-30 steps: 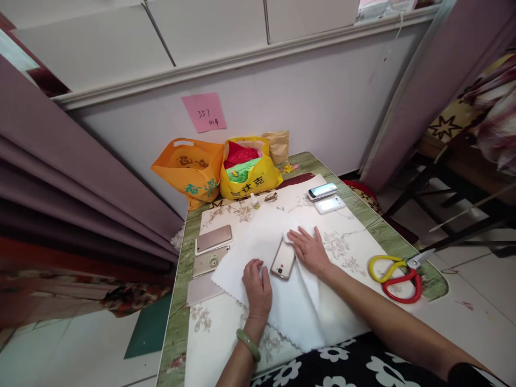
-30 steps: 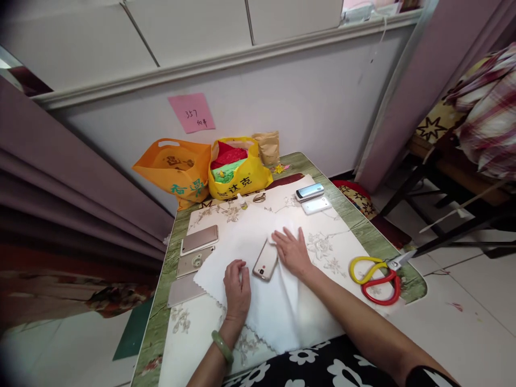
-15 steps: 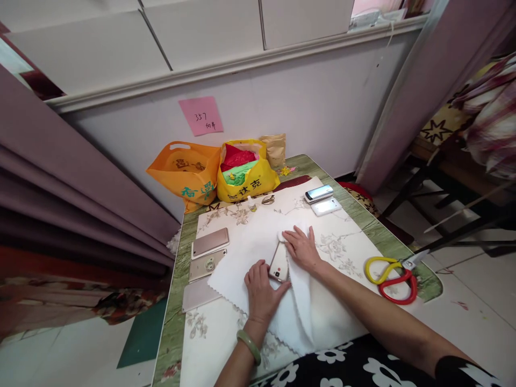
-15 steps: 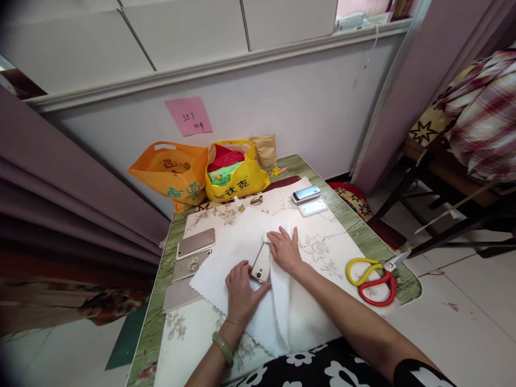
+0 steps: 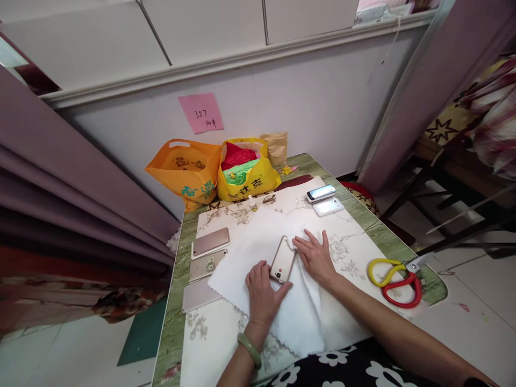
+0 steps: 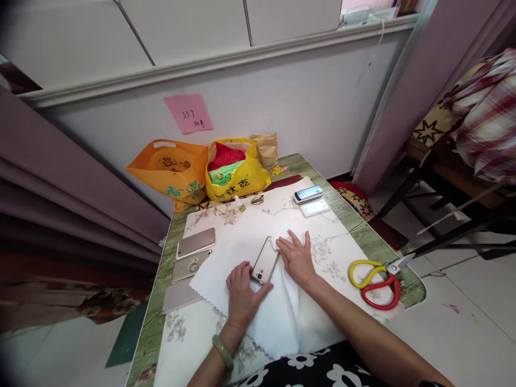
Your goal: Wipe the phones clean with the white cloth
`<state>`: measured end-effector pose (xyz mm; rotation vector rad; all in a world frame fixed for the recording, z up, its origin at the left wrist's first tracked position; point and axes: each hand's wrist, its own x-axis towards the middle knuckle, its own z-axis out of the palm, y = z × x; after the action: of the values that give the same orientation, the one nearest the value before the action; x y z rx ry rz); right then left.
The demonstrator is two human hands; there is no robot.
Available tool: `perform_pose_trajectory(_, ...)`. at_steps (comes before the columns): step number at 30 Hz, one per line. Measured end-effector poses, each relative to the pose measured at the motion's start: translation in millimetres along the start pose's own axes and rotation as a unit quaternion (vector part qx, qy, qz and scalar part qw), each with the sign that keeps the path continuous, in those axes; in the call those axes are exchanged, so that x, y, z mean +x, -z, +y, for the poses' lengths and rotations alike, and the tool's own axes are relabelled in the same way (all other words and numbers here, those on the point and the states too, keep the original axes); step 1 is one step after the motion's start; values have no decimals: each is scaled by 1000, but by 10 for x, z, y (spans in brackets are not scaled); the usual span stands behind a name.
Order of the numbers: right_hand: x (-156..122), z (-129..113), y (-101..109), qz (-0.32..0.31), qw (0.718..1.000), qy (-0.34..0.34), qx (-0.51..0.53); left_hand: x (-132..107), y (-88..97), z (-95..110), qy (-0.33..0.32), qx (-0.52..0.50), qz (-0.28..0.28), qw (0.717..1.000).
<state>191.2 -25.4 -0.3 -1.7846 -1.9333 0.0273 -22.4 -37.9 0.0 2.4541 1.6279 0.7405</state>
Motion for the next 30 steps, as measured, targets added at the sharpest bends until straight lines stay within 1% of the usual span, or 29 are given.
perform_pose_trajectory(3, 197, -87, -49, 4, 1000, -4, 12, 0, 8, 0, 2, -6, -1, 1000)
perform_pose_trajectory(5, 251, -191, -92, -2, 1000, 8, 24, 0, 16, 3, 4, -11, -5, 1000)
perform_pose_trajectory(7, 211, -320, -131, -25, 997, 57, 46, -1, 16, 6, 6, -16, -9, 1000)
perform_pose_trajectory(9, 106, -433, -157, -57, 986, 131, 82, -7, -1, 5, 13, -19, -1, 1000)
perform_pose_trajectory(11, 6, -478, -164, -84, 972, 189, 115, -17, -32, 0, 36, -21, 24, 999)
perform_pose_trajectory(12, -18, -466, -161, -91, 967, 202, 123, -23, -49, -3, 49, -23, 37, 998)
perform_pose_trajectory(14, 4, -380, -150, -91, 971, 189, 114, -33, -74, -6, 67, -32, 49, 996)
perform_pose_trajectory(15, 44, -319, -145, -86, 978, 166, 98, -36, -80, -6, 70, -37, 46, 996)
perform_pose_trajectory(18, 176, -166, -142, -58, 996, 67, 28, -41, -79, -3, 75, -45, 28, 996)
perform_pose_trajectory(19, 191, -143, -143, -54, 997, 50, 10, -43, -77, -4, 77, -47, 25, 996)
perform_pose_trajectory(20, 182, -135, -142, -57, 997, 55, -2, -45, -77, -7, 76, -47, 23, 996)
perform_pose_trajectory(21, 151, -138, -137, -69, 994, 82, -4, -47, -78, -12, 73, -47, 23, 996)
perform_pose_trajectory(22, 105, -146, -128, -88, 988, 129, 1, -49, -82, -19, 67, -46, 24, 996)
perform_pose_trajectory(24, 0, -159, -98, -131, 964, 229, 22, -55, -93, -31, 56, -37, 26, 997)
perform_pose_trajectory(25, -42, -158, -80, -144, 956, 255, 30, -57, -98, -36, 52, -31, 25, 998)
perform_pose_trajectory(26, -69, -151, -61, -146, 956, 251, 34, -59, -101, -39, 50, -26, 23, 998)
perform_pose_trajectory(27, -81, -141, -45, -136, 965, 220, 30, -61, -103, -40, 49, -21, 21, 998)
perform_pose_trajectory(29, -72, -123, -23, -104, 986, 130, 14, -62, -104, -41, 48, -17, 16, 999)
perform_pose_trajectory(30, -61, -120, -17, -97, 989, 115, 10, -62, -103, -42, 47, -17, 15, 999)
